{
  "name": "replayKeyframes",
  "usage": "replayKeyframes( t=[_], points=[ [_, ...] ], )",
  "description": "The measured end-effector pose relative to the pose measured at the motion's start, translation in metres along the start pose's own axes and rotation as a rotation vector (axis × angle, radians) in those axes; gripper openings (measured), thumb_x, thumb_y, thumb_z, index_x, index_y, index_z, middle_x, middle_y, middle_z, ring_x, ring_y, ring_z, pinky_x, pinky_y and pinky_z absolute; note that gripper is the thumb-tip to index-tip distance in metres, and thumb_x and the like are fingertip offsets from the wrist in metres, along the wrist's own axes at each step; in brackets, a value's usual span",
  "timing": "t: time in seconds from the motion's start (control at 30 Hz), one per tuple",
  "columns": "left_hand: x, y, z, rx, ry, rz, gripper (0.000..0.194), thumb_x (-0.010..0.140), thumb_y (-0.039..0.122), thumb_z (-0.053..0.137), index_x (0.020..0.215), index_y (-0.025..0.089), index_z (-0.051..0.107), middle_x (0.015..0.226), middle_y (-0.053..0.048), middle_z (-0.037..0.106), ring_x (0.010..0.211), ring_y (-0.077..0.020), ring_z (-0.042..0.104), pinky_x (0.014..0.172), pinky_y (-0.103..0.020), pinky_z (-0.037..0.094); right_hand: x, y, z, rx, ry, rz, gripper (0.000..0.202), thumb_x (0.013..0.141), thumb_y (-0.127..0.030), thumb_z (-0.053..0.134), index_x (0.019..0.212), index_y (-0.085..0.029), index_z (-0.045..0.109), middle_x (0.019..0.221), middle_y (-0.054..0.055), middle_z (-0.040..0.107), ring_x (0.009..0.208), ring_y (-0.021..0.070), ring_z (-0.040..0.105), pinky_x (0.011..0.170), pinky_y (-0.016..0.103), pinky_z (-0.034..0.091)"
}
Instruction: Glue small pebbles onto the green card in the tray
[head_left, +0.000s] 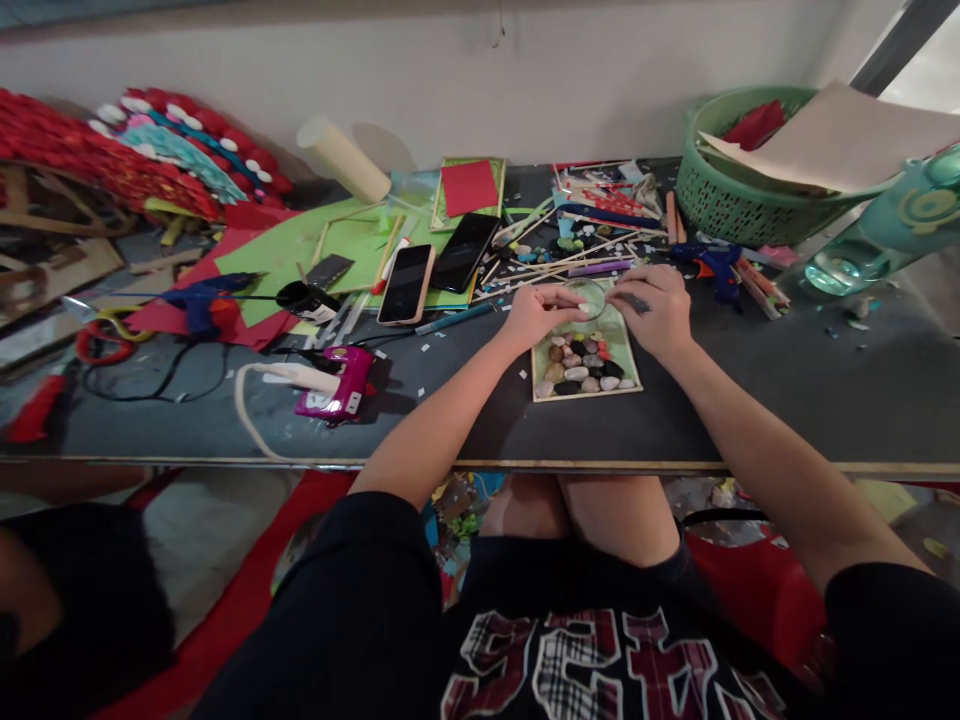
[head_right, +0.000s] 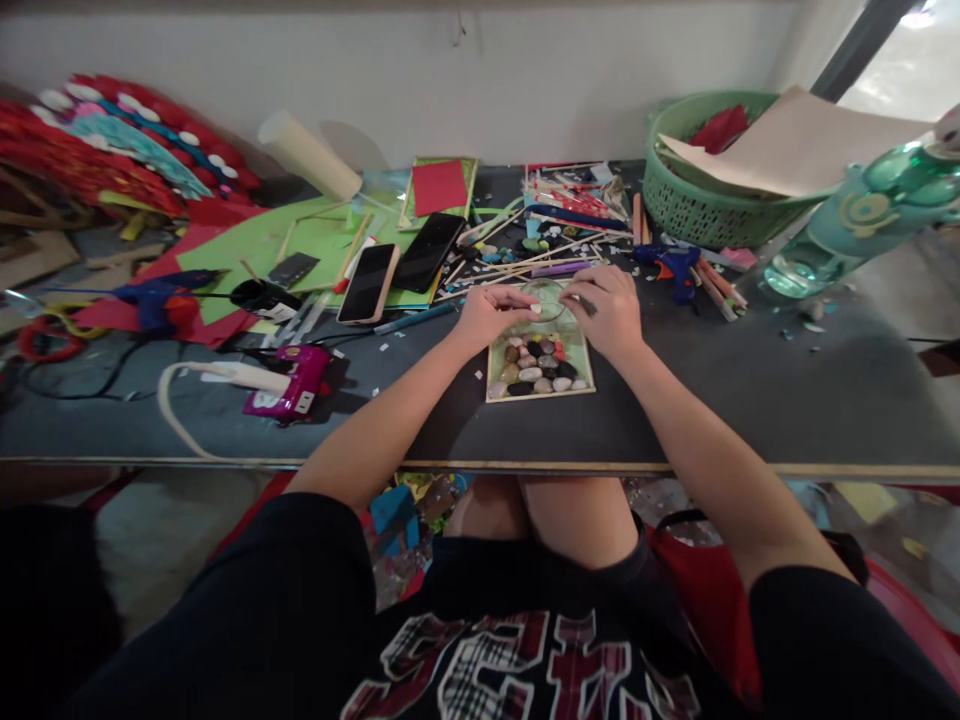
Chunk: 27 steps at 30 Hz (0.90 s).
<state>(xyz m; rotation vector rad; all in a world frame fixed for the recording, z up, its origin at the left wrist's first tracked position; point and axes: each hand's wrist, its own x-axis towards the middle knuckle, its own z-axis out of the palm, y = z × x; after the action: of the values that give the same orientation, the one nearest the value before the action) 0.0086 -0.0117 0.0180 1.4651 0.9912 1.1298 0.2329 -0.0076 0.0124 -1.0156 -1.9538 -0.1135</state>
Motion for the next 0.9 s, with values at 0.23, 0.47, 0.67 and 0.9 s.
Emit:
replayKeyframes(
  t=[0.23,0.47,0.67,0.9],
  points=[
    [-0.001,0.005,-0.011,0.469,-0.191,0.068,0.015,0.067,0.027,0.092,0.081,0.025,0.086,0.074,-0.003,0.079,0.069,-0.0178,0.067,0.069,-0.031,0.050,-0.003,0.022,0.007,-0.023,-0.069,0.175,0.020,0.094,-0.038,0.067,0.091,-0.025,0.082,0.099,0.010,0.077,0.098,0.0294,0.068,0.092,0.052,0.055],
    [0.003,-0.002,-0.013,0.598,-0.259,0.108,0.016,0.077,0.031,0.085,0.093,0.029,0.087,0.085,-0.005,0.082,0.080,-0.0214,0.071,0.077,-0.032,0.052,-0.003,0.015,0.009,-0.028,-0.100,0.189,0.014,0.091,-0.030,0.069,0.089,-0.024,0.081,0.099,0.009,0.077,0.099,0.0288,0.068,0.093,0.051,0.056],
    [0.001,-0.003,-0.009,0.623,-0.225,0.100,0.013,0.080,0.033,0.083,0.092,0.028,0.087,0.084,-0.006,0.081,0.079,-0.0213,0.071,0.078,-0.033,0.052,-0.002,0.013,0.008,-0.017,-0.148,0.216,0.012,0.091,-0.029,0.070,0.090,-0.023,0.080,0.100,0.009,0.076,0.103,0.0299,0.068,0.096,0.052,0.055],
    [-0.004,0.012,-0.002,0.606,-0.254,0.099,0.007,0.077,0.023,0.085,0.080,0.029,0.087,0.083,-0.004,0.082,0.084,-0.0256,0.074,0.084,-0.038,0.057,-0.002,0.012,0.010,-0.020,-0.128,0.168,0.015,0.090,-0.031,0.068,0.089,-0.024,0.081,0.099,0.009,0.077,0.100,0.0290,0.069,0.093,0.051,0.058]
  ],
)
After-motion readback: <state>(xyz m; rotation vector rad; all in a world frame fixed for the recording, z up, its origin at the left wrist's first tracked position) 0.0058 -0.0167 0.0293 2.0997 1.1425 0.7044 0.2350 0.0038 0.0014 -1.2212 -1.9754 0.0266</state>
